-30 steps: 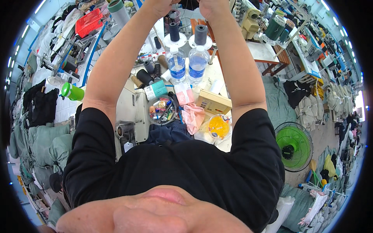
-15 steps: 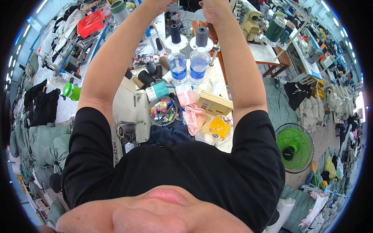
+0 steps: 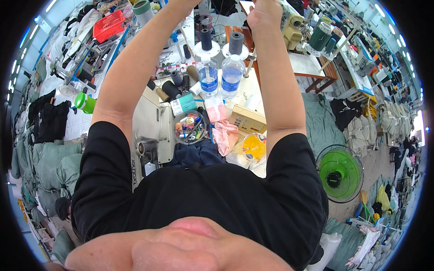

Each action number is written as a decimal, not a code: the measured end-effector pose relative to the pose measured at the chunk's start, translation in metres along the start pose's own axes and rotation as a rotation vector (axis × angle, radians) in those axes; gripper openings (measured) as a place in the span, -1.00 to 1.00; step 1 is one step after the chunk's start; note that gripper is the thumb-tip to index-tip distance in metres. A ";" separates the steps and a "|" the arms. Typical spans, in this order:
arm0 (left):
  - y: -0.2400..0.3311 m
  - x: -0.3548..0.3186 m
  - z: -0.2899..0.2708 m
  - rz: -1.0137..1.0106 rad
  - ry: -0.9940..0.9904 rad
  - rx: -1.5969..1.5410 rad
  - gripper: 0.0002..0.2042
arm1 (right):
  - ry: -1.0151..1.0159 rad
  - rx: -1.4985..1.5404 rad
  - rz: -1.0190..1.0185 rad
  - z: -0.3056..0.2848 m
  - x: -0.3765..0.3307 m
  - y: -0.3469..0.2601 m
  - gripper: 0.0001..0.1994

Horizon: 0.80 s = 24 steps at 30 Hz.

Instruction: The person threads a sewing machine by pulling thread from overhead spools, routing it through the machine guides, and trimming excess thread with thread snips.

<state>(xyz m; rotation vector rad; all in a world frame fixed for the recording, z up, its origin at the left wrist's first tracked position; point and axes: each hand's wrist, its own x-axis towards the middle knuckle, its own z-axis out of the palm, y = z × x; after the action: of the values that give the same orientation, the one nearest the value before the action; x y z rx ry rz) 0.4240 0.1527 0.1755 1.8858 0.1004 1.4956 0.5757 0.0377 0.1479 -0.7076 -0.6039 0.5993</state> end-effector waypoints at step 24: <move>0.439 -0.421 -0.356 -0.858 0.360 0.699 -0.56 | -0.393 -0.070 -0.033 -0.006 -0.290 -0.030 -0.76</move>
<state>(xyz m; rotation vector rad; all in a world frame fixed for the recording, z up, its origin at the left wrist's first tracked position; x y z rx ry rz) -0.1816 -0.2003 0.1058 1.6424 1.5525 1.2047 0.3937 -0.1796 0.0803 -0.6475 -1.0029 0.6953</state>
